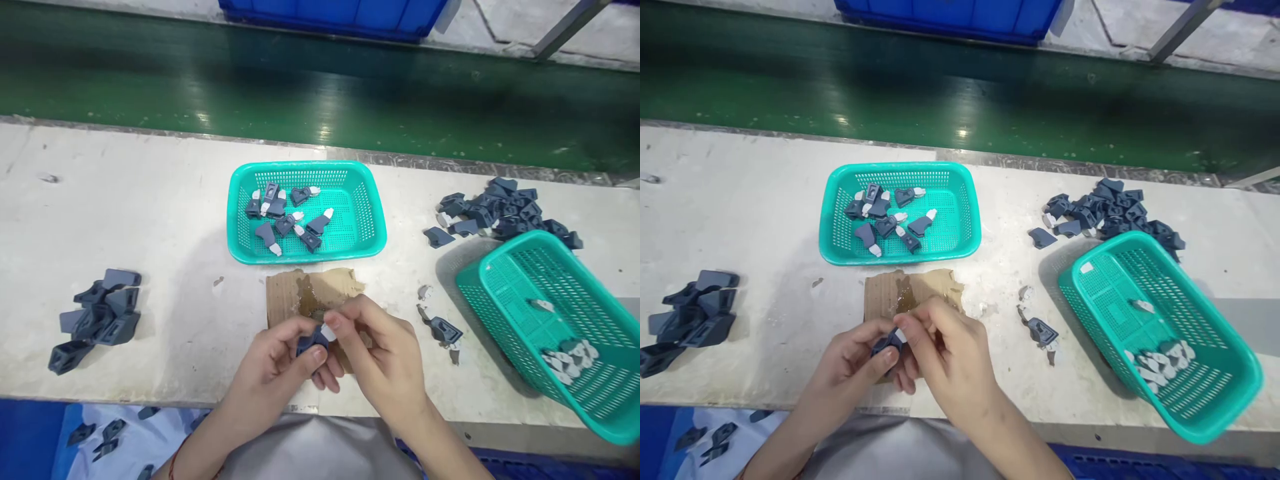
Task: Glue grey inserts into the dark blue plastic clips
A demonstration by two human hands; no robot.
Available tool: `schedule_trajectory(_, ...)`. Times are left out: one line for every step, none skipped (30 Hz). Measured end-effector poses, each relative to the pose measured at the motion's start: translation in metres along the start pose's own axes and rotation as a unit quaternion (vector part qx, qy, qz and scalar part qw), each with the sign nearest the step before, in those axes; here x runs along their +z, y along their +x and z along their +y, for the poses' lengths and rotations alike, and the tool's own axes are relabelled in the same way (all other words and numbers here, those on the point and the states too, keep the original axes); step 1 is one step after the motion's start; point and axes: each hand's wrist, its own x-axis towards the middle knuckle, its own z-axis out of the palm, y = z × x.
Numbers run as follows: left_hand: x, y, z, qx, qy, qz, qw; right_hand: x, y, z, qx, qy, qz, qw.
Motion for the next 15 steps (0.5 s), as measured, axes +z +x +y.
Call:
schedule_trajectory(0.000, 0.000, 0.001, -0.007, 0.021, -0.013, 1.000, -0.003, 0.001, 0.001, -0.003, -0.024, -0.017, 1.000)
schedule_trajectory(0.000, -0.001, 0.003, -0.010, 0.047, -0.020, 0.999, -0.007, 0.002, 0.002, -0.017, -0.054, -0.031, 0.998)
schedule_trajectory(0.000, -0.002, 0.004, -0.010, 0.075, -0.024, 0.997, -0.010, 0.003, 0.003, -0.043, -0.086, -0.041, 0.994)
schedule_trajectory(-0.001, -0.002, 0.005, -0.012, 0.101, -0.027, 0.994, -0.013, 0.004, 0.005, -0.071, -0.115, -0.054, 0.989)
schedule_trajectory(-0.002, -0.002, 0.005, -0.013, 0.121, -0.030, 0.992, -0.015, 0.006, 0.006, -0.098, -0.135, -0.068, 0.984)
schedule_trajectory(-0.003, -0.002, 0.005, -0.012, 0.136, -0.033, 0.990, -0.016, 0.007, 0.007, -0.121, -0.146, -0.081, 0.978)
schedule_trajectory(-0.003, -0.002, 0.005, -0.011, 0.147, -0.033, 0.989, -0.017, 0.008, 0.008, -0.139, -0.153, -0.091, 0.974)
schedule_trajectory(-0.003, -0.001, 0.005, -0.008, 0.153, -0.032, 0.988, -0.018, 0.009, 0.009, -0.153, -0.161, -0.095, 0.970)
schedule_trajectory(-0.003, 0.000, 0.005, -0.006, 0.158, -0.032, 0.987, -0.018, 0.009, 0.010, -0.164, -0.171, -0.096, 0.967)
schedule_trajectory(-0.003, 0.002, 0.004, -0.004, 0.164, -0.032, 0.986, -0.018, 0.010, 0.010, -0.171, -0.185, -0.095, 0.963)
schedule_trajectory(-0.002, 0.003, 0.004, -0.002, 0.173, -0.033, 0.984, -0.019, 0.009, 0.011, -0.179, -0.199, -0.093, 0.959)
schedule_trajectory(-0.001, 0.004, 0.003, 0.001, 0.184, -0.034, 0.982, -0.019, 0.009, 0.011, -0.181, -0.210, -0.091, 0.957)
schedule_trajectory(0.001, 0.004, 0.003, 0.004, 0.193, -0.036, 0.980, -0.020, 0.008, 0.010, -0.181, -0.215, -0.090, 0.955)
schedule_trajectory(0.003, 0.004, 0.003, 0.008, 0.200, -0.036, 0.979, -0.020, 0.007, 0.010, -0.179, -0.214, -0.090, 0.956)
schedule_trajectory(0.005, 0.004, 0.002, 0.014, 0.204, -0.036, 0.978, -0.022, 0.005, 0.009, -0.174, -0.210, -0.090, 0.958)
